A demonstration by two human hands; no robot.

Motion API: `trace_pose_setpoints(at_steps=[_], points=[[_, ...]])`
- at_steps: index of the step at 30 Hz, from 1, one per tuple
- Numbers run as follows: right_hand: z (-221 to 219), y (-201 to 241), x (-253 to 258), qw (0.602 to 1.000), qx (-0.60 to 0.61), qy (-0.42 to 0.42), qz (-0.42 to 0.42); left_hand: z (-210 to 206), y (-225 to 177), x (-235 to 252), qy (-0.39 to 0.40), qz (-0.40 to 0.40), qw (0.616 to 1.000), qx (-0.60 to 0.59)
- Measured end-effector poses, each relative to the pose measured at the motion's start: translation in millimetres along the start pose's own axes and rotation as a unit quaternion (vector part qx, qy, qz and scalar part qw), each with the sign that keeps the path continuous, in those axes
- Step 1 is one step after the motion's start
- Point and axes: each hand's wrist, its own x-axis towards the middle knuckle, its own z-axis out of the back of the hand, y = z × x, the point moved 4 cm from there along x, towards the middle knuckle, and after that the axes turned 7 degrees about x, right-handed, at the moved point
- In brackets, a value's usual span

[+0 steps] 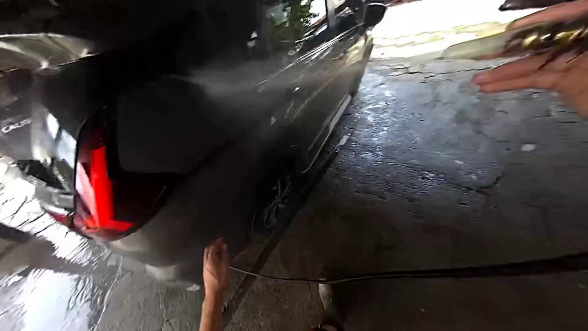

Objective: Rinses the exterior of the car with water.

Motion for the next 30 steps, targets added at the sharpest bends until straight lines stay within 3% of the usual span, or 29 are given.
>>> trace_pose_setpoints(at_steps=[3,5,9,11,12,14,16,19,21,22,24,27,28,30], points=[[24,-38,24,1.000,-0.012,-0.007,0.009,47,-62,133,-0.180,-0.089,0.976,0.087],[55,-60,51,0.998,-0.047,-0.047,-0.010,53,-118,202,-0.227,-0.104,0.959,0.135],[145,-102,97,0.970,-0.103,-0.219,-0.010,19,-204,340,-0.213,-0.105,0.940,0.243],[171,-125,107,0.970,-0.088,-0.226,-0.012,-13,-217,392,-0.162,-0.091,0.932,0.312],[179,-136,111,0.981,-0.068,-0.184,-0.009,-29,-221,413,-0.141,-0.085,0.927,0.336],[195,-164,122,0.997,-0.047,-0.059,0.011,-58,-236,443,-0.128,-0.075,0.921,0.360],[228,-205,135,0.996,-0.084,0.003,-0.003,-83,-251,456,-0.135,-0.048,0.916,0.375],[315,-282,154,0.971,-0.180,-0.135,-0.082,-123,-274,474,-0.131,-0.036,0.903,0.408],[367,-328,163,0.952,-0.176,-0.224,-0.110,-154,-300,489,-0.089,-0.026,0.900,0.427],[383,-346,170,0.956,-0.153,-0.229,-0.104,-167,-317,499,-0.067,-0.016,0.898,0.434],[392,-371,181,0.982,-0.072,-0.156,-0.076,-192,-351,519,-0.011,-0.010,0.898,0.439],[394,-401,204,0.999,0.003,0.019,-0.035,-228,-393,549,0.063,-0.014,0.902,0.426],[401,-414,214,0.999,-0.006,0.038,-0.035,-236,-401,560,0.069,-0.022,0.903,0.424],[424,-446,231,0.997,-0.036,-0.017,-0.071,-254,-407,582,0.063,-0.042,0.896,0.437]])
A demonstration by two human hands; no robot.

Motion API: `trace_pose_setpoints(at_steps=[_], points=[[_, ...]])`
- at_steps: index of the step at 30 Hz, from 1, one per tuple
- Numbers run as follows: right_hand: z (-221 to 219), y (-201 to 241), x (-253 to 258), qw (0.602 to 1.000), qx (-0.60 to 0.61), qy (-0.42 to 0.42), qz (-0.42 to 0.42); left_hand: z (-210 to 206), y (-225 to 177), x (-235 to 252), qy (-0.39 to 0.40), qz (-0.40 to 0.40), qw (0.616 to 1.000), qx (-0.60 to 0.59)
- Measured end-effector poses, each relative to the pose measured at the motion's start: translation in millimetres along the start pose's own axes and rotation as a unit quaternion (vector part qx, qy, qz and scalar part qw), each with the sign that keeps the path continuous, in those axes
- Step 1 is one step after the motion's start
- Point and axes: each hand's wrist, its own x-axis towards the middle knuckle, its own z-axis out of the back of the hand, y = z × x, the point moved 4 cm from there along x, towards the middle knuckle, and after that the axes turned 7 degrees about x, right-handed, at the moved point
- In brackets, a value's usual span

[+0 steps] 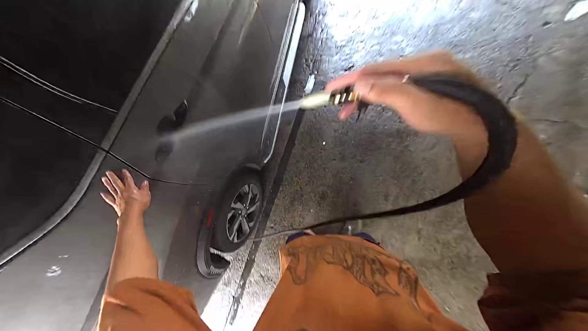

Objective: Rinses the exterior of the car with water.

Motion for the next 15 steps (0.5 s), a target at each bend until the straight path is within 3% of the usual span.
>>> trace_pose_setpoints(at_steps=[3,4,6,9,12,15], points=[[23,-56,27,0.987,0.003,-0.160,-0.032,-12,-26,35,-0.027,-0.010,0.999,0.034],[21,-67,34,0.989,0.011,-0.144,-0.015,-18,-34,48,-0.050,-0.004,0.998,0.043],[2,-81,45,1.000,0.010,-0.013,0.004,-32,-48,76,-0.121,0.016,0.990,0.067],[-40,-120,56,0.991,-0.062,0.110,-0.053,-47,-72,107,-0.188,-0.010,0.980,0.065],[-54,-187,66,0.975,-0.133,0.061,-0.165,-46,-110,146,-0.175,-0.097,0.979,0.039],[-44,-237,74,0.955,-0.194,-0.054,-0.217,-41,-148,192,-0.178,-0.133,0.975,0.028]])
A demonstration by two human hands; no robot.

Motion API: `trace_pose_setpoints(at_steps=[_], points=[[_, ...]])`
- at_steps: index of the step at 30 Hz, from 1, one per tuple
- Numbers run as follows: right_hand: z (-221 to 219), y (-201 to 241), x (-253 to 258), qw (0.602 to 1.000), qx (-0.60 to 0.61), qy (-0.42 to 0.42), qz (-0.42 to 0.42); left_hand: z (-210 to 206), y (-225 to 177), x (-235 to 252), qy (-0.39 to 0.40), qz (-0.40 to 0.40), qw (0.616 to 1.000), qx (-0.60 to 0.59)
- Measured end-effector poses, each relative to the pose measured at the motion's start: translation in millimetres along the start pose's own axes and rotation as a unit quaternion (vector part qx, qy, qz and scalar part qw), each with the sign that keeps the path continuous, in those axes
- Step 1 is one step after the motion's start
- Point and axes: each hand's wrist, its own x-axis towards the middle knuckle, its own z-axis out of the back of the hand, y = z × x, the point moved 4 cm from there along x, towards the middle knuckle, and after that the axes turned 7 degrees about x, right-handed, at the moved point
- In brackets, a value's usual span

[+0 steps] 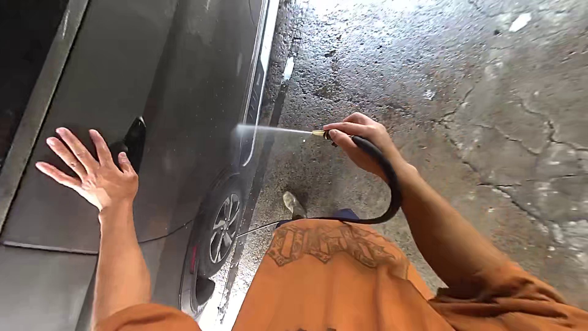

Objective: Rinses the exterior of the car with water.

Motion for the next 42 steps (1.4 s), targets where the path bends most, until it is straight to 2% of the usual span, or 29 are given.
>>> trace_pose_setpoints(at_steps=[2,4,7,9,11,12,16,17,21,22,26,29,31,33,36,38,42], points=[[5,-9,14,0.998,0.000,-0.067,-0.020,-7,-16,42,0.009,-0.029,0.999,0.013],[13,-6,25,0.995,0.020,-0.092,-0.017,-13,-33,86,0.024,-0.057,0.998,0.023],[20,19,33,0.991,0.120,-0.004,0.064,-22,-61,147,0.019,-0.104,0.994,0.030],[25,40,38,0.972,0.194,0.052,0.122,-28,-85,182,0.017,-0.128,0.991,0.035],[41,50,47,0.956,0.248,0.045,0.152,-30,-111,212,0.021,-0.149,0.988,0.041],[53,48,55,0.953,0.256,0.005,0.161,-30,-122,226,0.021,-0.158,0.986,0.045],[99,1,98,0.942,0.235,-0.210,0.117,-40,-146,288,0.037,-0.176,0.979,0.091],[106,-14,109,0.940,0.239,-0.216,0.111,-43,-148,300,0.040,-0.176,0.979,0.094],[109,-50,161,0.927,0.335,-0.056,0.159,-24,-170,351,0.058,-0.161,0.980,0.100],[111,-58,174,0.926,0.337,-0.058,0.159,-20,-177,365,0.062,-0.165,0.979,0.104],[134,-107,230,0.940,0.217,-0.248,0.090,-22,-189,402,0.075,-0.169,0.972,0.149],[141,-137,257,0.938,0.142,-0.317,0.000,-31,-187,400,0.042,-0.170,0.968,0.182],[127,-160,271,0.954,0.130,-0.267,-0.029,-32,-192,403,0.024,-0.160,0.968,0.191],[99,-197,286,0.979,0.140,-0.139,-0.052,-31,-198,405,0.031,-0.146,0.969,0.197],[45,-250,291,0.984,0.142,0.022,-0.105,-30,-195,401,0.046,-0.131,0.969,0.206],[15,-265,284,0.985,0.113,0.045,-0.122,-31,-194,403,0.048,-0.129,0.968,0.210],[-24,-279,274,0.994,0.047,-0.003,-0.097,-33,-196,402,0.042,-0.128,0.969,0.206]])
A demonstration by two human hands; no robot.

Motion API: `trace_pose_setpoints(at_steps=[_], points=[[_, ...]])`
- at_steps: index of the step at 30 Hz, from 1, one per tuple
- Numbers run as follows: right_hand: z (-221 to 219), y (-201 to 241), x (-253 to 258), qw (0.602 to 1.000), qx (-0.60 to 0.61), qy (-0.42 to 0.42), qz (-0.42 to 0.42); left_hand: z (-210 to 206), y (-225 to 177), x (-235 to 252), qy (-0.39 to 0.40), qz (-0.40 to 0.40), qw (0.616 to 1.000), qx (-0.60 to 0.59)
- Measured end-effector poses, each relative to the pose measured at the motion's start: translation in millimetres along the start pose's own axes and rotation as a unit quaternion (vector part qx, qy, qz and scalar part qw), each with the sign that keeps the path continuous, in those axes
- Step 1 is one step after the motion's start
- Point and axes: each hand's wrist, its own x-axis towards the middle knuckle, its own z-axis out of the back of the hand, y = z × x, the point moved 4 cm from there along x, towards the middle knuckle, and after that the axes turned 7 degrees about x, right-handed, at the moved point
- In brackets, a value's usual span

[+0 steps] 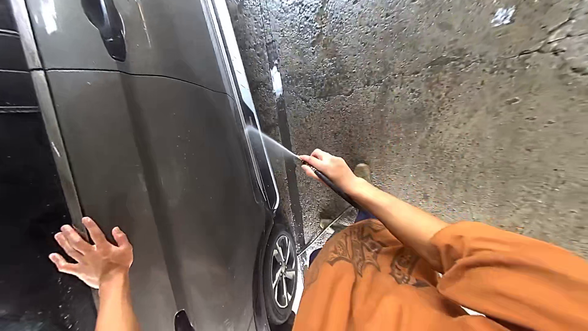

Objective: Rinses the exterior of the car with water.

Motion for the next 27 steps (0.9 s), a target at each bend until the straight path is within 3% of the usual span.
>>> trace_pose_setpoints(at_steps=[6,14,27], points=[[-20,-6,23,0.996,0.012,-0.088,0.005,2,-2,0,-0.004,0.005,1.000,-0.001],[13,-18,86,0.986,0.015,-0.166,-0.003,4,-4,2,0.005,0.008,1.000,-0.008],[78,-10,128,0.966,0.019,-0.257,-0.010,0,-2,0,-0.032,0.006,0.999,-0.022]])
